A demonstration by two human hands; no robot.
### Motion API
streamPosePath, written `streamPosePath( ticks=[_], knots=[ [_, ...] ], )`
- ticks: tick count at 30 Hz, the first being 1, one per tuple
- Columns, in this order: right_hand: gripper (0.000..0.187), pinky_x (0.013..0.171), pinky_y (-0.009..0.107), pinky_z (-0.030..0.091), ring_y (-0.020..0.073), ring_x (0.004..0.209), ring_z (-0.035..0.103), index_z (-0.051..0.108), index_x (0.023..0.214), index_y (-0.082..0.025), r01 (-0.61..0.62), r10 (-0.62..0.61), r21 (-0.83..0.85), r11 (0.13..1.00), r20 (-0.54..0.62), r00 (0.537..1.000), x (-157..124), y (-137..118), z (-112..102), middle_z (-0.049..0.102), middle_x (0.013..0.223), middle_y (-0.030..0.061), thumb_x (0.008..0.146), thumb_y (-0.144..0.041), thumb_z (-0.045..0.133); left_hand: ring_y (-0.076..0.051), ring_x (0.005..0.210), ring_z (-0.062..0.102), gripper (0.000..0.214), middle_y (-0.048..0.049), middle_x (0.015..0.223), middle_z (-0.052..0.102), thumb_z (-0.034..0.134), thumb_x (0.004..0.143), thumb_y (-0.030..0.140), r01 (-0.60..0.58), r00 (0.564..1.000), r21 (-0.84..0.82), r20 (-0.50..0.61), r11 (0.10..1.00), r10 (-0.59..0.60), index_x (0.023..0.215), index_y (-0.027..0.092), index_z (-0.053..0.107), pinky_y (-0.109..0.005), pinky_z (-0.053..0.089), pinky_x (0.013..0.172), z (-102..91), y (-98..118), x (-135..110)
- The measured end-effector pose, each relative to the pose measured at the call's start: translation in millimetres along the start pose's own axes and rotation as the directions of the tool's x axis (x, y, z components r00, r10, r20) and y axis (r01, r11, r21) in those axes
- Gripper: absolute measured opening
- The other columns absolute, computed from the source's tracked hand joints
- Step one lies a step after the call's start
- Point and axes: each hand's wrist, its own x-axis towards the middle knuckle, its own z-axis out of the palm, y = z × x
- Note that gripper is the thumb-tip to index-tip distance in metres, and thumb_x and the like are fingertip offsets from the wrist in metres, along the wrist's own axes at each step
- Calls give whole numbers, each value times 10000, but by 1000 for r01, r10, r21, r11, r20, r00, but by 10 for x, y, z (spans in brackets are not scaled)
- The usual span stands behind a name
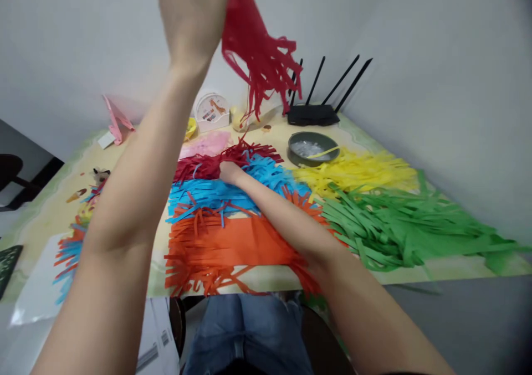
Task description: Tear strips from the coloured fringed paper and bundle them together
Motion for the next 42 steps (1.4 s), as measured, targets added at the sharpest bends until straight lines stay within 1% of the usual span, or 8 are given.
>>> streamPosePath(
  ticks=[3,6,9,13,19,25,30,42],
  knots=[
    [310,938,407,549,208,1007,706,705,1087,-129,-11,18,-60,998,110,994,297,-47,-172,741,1075,96,979,-406,618,-114,824,627,144,12,836,619,534,905,147,-37,998,-79,-47,996,33,804,221,463,-271,538,808,-423,-311,-511],
    [232,855,352,544,247,925,730,753,956,-150,4,9,-92,996,149,989,11,-123,-392,768,926,132,983,-290,570,-152,736,632,123,-6,792,653,535,911,194,8,994,-79,111,997,1,811,259,506,-292,540,718,-778,-469,-1298],
    [367,873,346,525,252,974,714,732,1111,-221,40,-44,-38,998,-106,993,-485,-258,-677,774,1028,102,1038,-352,397,-168,811,667,64,-25,862,703,523,930,242,9,968,-41,249,999,1,884,238,568,-304,537,779,-1000,-446,-1934],
    [475,1140,465,380,317,1347,504,584,1402,-173,234,-239,-63,970,-408,881,-632,-441,-832,602,1442,118,986,-391,518,-200,876,681,134,-54,915,728,491,961,273,-58,921,-2,385,998,55,927,217,608,-333,516,837,-1215,-266,-2363],
    [257,1009,459,449,323,1102,611,721,1076,-141,309,-294,-14,951,-357,887,-477,-446,-618,743,1116,150,880,-140,556,-208,838,690,110,-58,894,746,540,940,256,-21,890,-115,450,993,71,917,194,628,-332,506,802,-1512,-161,-2582],
    [190,686,300,427,196,706,604,708,921,-163,351,-260,180,919,-391,883,-729,-505,-905,717,806,53,770,-140,594,-193,965,692,220,-59,1044,750,650,848,267,244,820,-384,572,890,22,1045,169,645,-304,513,869,-1590,-157,-2546],
    [177,668,276,396,160,692,567,680,856,-167,385,-259,293,875,-389,884,-875,-474,-1103,686,785,23,714,-130,581,-119,642,558,55,1,734,639,564,793,186,397,784,-515,620,760,11,828,164,601,-243,432,618,-1626,-117,-2488],
    [110,482,216,353,99,545,486,691,893,-202,305,-73,640,706,-363,929,-1186,-360,-1013,629,731,-8,790,-233,672,-98,609,522,89,19,737,584,634,815,198,472,771,-616,635,630,43,838,179,550,-209,430,565,-1683,7,-2559]
  ],
)
